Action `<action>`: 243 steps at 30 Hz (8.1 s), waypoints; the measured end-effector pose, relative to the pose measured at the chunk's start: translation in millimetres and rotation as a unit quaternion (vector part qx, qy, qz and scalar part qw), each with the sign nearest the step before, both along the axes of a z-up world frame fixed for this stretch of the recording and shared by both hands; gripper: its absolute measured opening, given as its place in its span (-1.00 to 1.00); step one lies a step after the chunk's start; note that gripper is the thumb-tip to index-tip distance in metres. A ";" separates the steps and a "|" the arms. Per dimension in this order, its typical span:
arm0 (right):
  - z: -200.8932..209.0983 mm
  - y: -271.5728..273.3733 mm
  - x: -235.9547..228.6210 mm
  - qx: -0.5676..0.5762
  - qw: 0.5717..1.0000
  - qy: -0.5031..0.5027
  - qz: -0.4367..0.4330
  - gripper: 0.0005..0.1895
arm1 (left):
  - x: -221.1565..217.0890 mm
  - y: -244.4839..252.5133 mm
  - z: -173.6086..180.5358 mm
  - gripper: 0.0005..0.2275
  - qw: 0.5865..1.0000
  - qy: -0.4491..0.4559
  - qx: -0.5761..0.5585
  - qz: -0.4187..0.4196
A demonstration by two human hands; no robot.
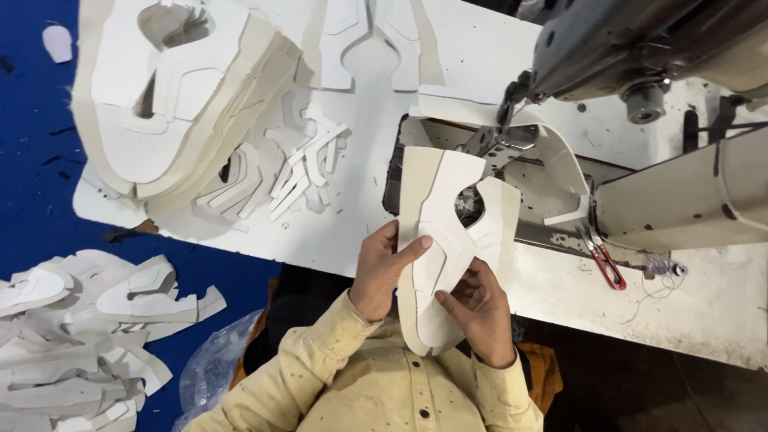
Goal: The person aligns white shoe parts under a sewing machine needle and sews them together. They repeatedly pick up parts from a stack, position them, operate the machine, and place the finished pieces back on the table.
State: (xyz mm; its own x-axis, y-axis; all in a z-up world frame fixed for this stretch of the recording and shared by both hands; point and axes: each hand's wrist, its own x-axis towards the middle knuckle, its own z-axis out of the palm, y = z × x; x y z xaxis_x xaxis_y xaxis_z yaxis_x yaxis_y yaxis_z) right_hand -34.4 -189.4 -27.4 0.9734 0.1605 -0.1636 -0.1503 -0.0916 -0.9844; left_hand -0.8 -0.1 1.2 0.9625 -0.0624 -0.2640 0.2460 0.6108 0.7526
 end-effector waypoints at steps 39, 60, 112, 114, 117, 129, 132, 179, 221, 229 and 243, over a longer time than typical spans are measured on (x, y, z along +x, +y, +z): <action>31.4 7.6 52.1 0.106 0.987 -0.022 -0.118 -0.76 | 126.5 -1.0 74.7 -0.61 0.890 -0.209 0.319 -0.251; 52.4 51.4 120.6 0.245 0.952 -0.048 -0.178 -0.72 | 258.7 -10.6 87.5 -0.45 0.828 -0.134 0.377 -0.393; 33.0 -17.9 27.8 -0.048 0.969 -0.147 -0.191 -0.37 | 150.3 -19.2 74.0 -0.65 0.799 -0.286 0.528 0.018; 36.5 -23.5 38.1 -0.027 0.913 -0.317 -0.255 -0.41 | 138.3 -28.0 70.1 -0.61 0.823 -0.291 0.484 0.056; 47.1 -48.6 78.2 0.140 0.886 -0.313 -0.312 -0.41 | 101.7 -44.1 69.8 -0.57 0.909 -0.212 0.346 0.097; -42.8 -0.7 47.7 -0.387 0.843 -0.361 -0.096 -0.66 | 228.8 84.4 49.5 -0.64 0.669 -0.228 0.707 -0.027; -15.2 -1.4 58.3 -0.350 0.833 -0.422 -0.072 -0.77 | 260.6 59.7 -13.6 -0.41 0.854 -0.119 0.396 -0.316; 30.7 -28.4 66.7 0.273 0.931 -0.053 -0.235 -0.37 | 137.2 -2.0 64.2 -0.42 0.921 -0.304 0.242 -0.015; 78.7 -29.1 72.4 0.026 0.972 -0.154 -0.174 -0.34 | 121.7 -42.4 64.0 -0.61 0.851 -0.275 0.431 0.117; 77.6 -36.0 73.4 0.038 0.975 -0.150 -0.161 -0.41 | 112.0 -41.9 64.9 -0.60 0.871 -0.253 0.408 0.104; 78.8 -41.6 80.8 0.026 0.976 -0.153 -0.155 -0.36 | 128.2 -44.6 60.7 -0.65 0.877 -0.259 0.388 0.115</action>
State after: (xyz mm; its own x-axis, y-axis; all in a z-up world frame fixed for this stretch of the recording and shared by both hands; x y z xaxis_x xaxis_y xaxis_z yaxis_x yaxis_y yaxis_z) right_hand 46.4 -231.0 51.4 0.9784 -0.1497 0.1424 0.1384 -0.0371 -0.9897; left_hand 127.5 -44.7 61.9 0.9290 0.1549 0.3360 -0.3146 -0.1470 0.9378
